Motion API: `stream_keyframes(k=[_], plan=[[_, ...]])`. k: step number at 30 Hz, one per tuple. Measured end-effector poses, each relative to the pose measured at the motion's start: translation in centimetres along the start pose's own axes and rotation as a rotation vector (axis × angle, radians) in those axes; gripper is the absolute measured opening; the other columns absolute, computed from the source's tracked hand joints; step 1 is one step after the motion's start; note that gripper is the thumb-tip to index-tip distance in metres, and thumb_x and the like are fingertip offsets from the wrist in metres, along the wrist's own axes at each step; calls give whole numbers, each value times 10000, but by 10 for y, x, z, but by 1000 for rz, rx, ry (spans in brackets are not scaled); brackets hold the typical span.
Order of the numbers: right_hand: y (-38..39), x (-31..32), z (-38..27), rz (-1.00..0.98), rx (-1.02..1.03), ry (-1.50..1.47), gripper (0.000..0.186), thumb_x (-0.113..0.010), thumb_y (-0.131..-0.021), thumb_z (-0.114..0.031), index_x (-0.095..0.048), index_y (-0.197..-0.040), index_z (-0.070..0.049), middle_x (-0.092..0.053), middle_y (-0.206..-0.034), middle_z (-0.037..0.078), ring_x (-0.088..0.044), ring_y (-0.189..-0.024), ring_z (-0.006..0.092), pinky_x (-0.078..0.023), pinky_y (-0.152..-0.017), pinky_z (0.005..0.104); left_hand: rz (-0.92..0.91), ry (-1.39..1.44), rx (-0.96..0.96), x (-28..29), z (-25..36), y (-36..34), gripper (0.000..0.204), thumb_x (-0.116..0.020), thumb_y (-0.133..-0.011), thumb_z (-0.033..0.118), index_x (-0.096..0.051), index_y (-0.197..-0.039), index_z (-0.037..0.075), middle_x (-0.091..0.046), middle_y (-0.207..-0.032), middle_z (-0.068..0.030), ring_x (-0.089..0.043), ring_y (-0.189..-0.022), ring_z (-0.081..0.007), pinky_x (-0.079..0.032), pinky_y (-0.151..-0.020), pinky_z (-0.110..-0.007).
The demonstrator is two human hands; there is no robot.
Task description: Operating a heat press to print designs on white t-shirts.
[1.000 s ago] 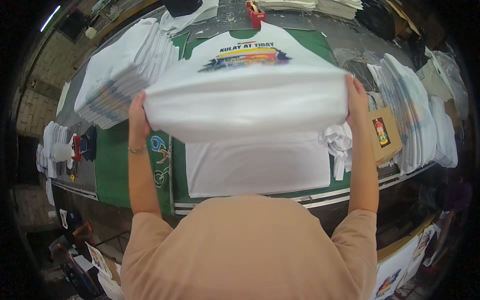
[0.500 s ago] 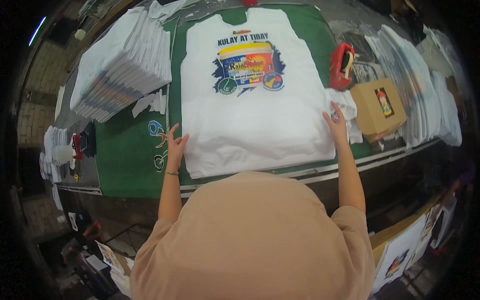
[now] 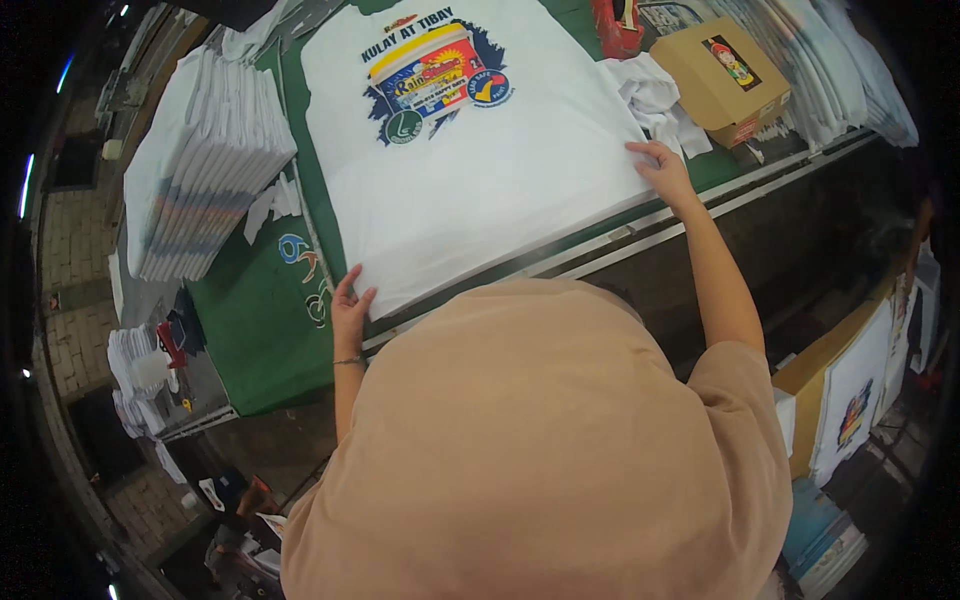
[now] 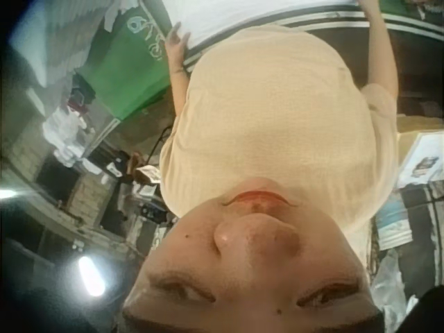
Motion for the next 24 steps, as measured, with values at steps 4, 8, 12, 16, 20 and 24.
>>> stream_keyframes(k=[4, 8, 12, 16, 20, 24], plan=[[0, -4, 11, 65, 104, 138, 359, -597, -753, -16, -643, -1100, -98, -538, -1168, 126, -490, -1137, 259, -359, -972, 302, -8, -113, -67, 6, -20, -2, 585, -725, -746, 44, -481, -1277, 65, -544, -1021, -37, -465, -618, -29, -403, -516, -173], [38, 5, 15, 281, 104, 347, 320, -603, -733, -9, -654, -1032, -109, -536, -1104, 143, -513, -1069, 300, -408, -924, 337, -132, -324, 31, 4, -2, 2, 672, -777, -677, 59, -465, -1272, 87, -499, -971, -40, -493, -619, -96, -448, -557, -235], [127, 14, 14, 577, 24, 470, 270, -657, -703, -56, -664, -966, -116, -543, -1070, 125, -532, -1008, 299, -452, -852, 380, -248, -801, -156, 16, 7, -17, 786, -817, -598, 80, -415, -1274, 107, -448, -879, -36, -448, -706, -101, -434, -596, -238], [231, 8, 47, 779, -202, 262, 180, -677, -707, -112, -675, -887, -118, -546, -1041, 102, -539, -1004, 287, -455, -851, 383, -224, -674, -305, -39, 66, -60, 675, -762, -704, 81, -411, -1281, 98, -409, -821, -27, -402, -646, -93, -391, -534, -243], [359, 17, 129, 1088, -515, 96, 157, -671, -721, -134, -675, -878, -127, -538, -1022, 98, -540, -1000, 290, -433, -891, 374, -449, -653, -435, -164, 110, -68, 523, -672, -824, 124, -414, -1277, 87, -430, -805, -15, -376, -567, -74, -363, -506, -219], [526, 38, 180, 1611, -604, 347, 110, -664, -749, -106, -674, -845, -54, -557, -882, 104, -555, -776, 203, -456, -681, 304, -847, -674, -575, -313, 118, -11, 403, -626, -859, 117, -474, -1229, 73, -464, -788, -15, -417, -588, -71, -376, -518, -223]])
Point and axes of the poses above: each hand's wrist, its own y-axis away from the middle knuckle, its own x-axis out of the back of the hand, z = x × y, the point moved 8 cm from there along -y, towards the middle knuckle
